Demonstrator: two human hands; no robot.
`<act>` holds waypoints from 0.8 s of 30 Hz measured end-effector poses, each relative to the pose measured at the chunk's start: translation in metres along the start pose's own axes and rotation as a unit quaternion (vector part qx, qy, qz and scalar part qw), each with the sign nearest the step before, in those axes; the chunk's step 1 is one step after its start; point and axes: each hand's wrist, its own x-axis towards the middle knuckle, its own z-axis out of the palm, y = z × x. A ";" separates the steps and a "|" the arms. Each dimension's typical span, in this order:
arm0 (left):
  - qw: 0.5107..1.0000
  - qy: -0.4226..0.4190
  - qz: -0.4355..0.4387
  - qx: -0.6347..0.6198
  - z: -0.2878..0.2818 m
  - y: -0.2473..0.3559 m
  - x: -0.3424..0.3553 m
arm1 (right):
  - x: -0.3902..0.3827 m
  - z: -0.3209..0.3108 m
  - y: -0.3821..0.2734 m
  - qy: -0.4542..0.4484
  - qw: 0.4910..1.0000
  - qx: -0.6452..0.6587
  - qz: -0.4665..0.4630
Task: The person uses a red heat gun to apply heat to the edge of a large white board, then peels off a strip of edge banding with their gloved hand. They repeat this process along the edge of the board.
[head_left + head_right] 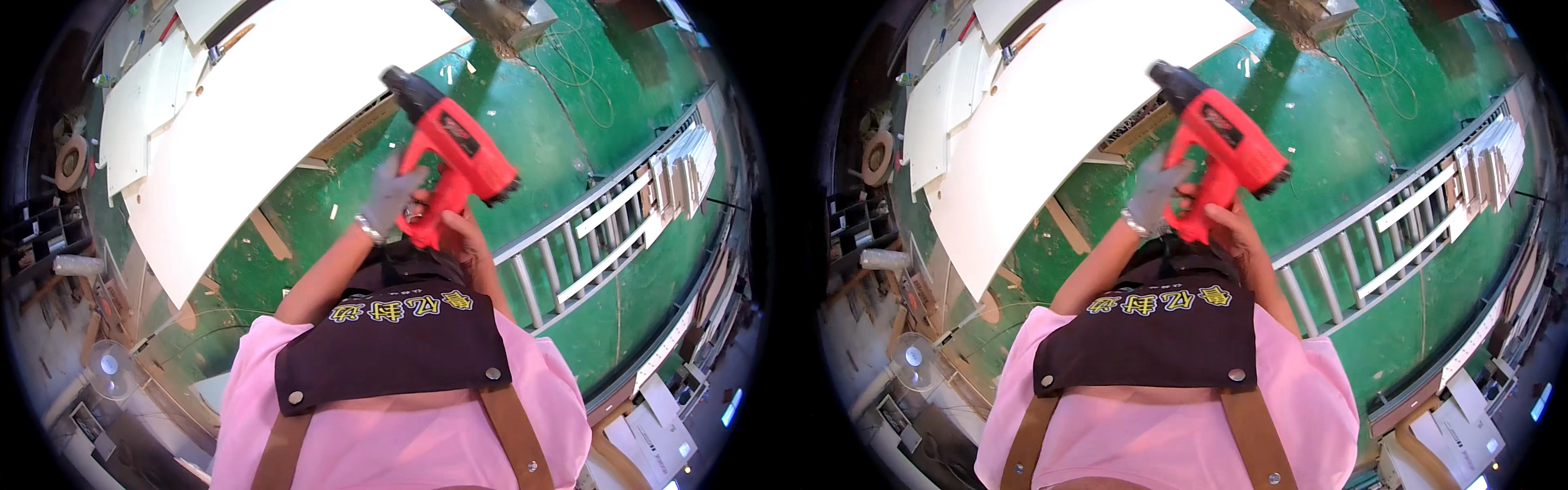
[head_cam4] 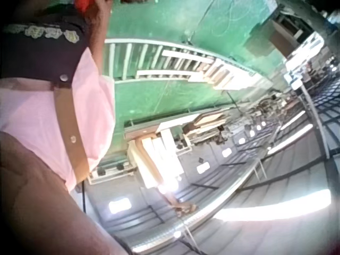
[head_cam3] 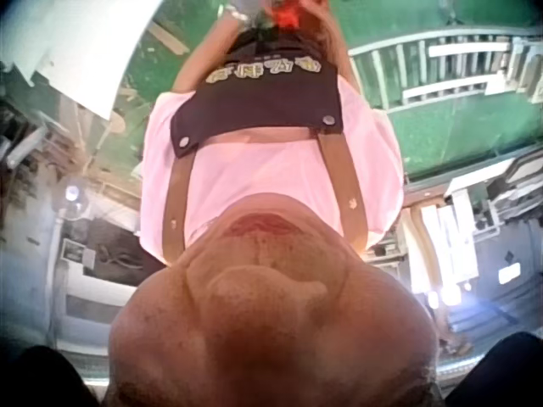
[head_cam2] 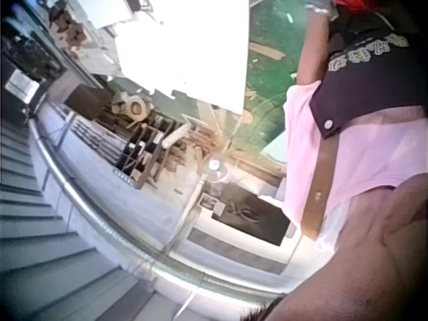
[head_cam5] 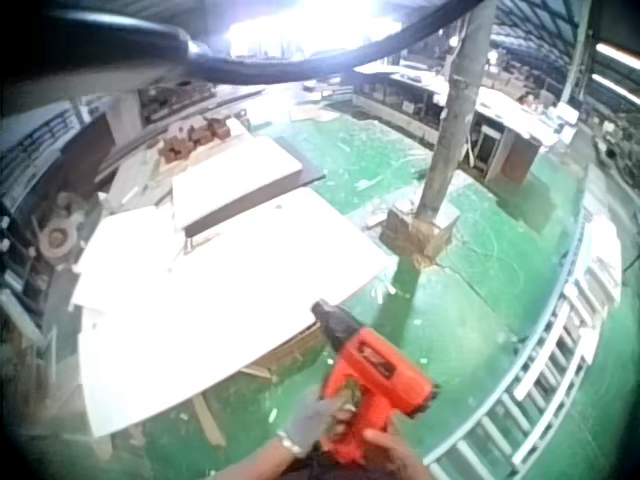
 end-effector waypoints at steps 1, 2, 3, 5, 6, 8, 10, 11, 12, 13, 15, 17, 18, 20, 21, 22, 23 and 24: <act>0.986 0.021 0.104 0.128 -0.026 0.003 0.002 | 0.008 -0.003 0.000 0.019 0.998 -0.061 0.007; 0.979 0.059 0.131 0.142 -0.052 0.011 -0.001 | 0.018 -0.009 0.001 0.040 0.992 -0.122 0.014; 0.971 0.101 0.153 0.151 -0.078 0.023 -0.006 | 0.024 -0.013 0.003 0.061 0.980 -0.189 0.030; 0.973 0.166 0.149 0.060 -0.146 0.034 -0.016 | 0.026 -0.015 0.004 0.119 0.972 -0.197 0.045; 0.961 0.209 0.155 0.091 -0.183 0.040 -0.021 | 0.025 -0.024 0.007 0.130 0.972 -0.190 0.055; 0.950 0.233 0.208 0.022 -0.254 0.036 -0.028 | 0.022 -0.035 0.014 0.167 0.965 -0.191 0.070; 0.926 0.310 0.215 -0.006 -0.315 0.030 -0.034 | 0.019 -0.039 0.021 0.207 0.954 -0.205 0.076; 0.909 0.350 0.226 -0.007 -0.346 0.022 -0.035 | 0.019 -0.041 0.025 0.210 0.953 -0.203 0.082; 0.894 0.381 0.235 -0.006 -0.371 0.017 -0.033 | 0.018 -0.042 0.028 0.212 0.952 -0.200 0.089; 0.877 0.413 0.244 -0.008 -0.394 0.012 -0.031 | 0.018 -0.048 0.030 0.216 0.949 -0.210 0.093; 0.857 0.445 0.260 -0.021 -0.441 0.007 -0.028 | 0.020 -0.055 0.031 0.221 0.945 -0.219 0.098; 0.850 0.466 0.245 0.011 -0.487 0.007 -0.009 | 0.020 -0.063 0.032 0.226 0.944 -0.224 0.094; 0.857 0.455 0.243 -0.013 -0.500 0.014 0.004 | 0.021 -0.067 0.033 0.226 0.943 -0.227 0.086; 0.869 0.441 0.222 -0.031 -0.515 0.027 0.003 | 0.025 -0.063 0.033 0.232 0.941 -0.227 0.101; 0.868 0.448 0.213 -0.006 -0.532 0.028 0.000 | 0.027 -0.062 0.033 0.222 0.943 -0.223 0.108; 0.859 0.464 0.212 0.040 -0.558 0.025 0.000 | 0.031 -0.060 0.034 0.213 0.946 -0.217 0.112; 0.851 0.474 0.211 0.086 -0.579 0.021 0.001 | 0.033 -0.053 0.035 0.212 0.944 -0.225 0.117; 0.855 0.467 0.203 0.099 -0.585 0.024 0.009 | 0.031 -0.056 0.031 0.206 0.944 -0.230 0.113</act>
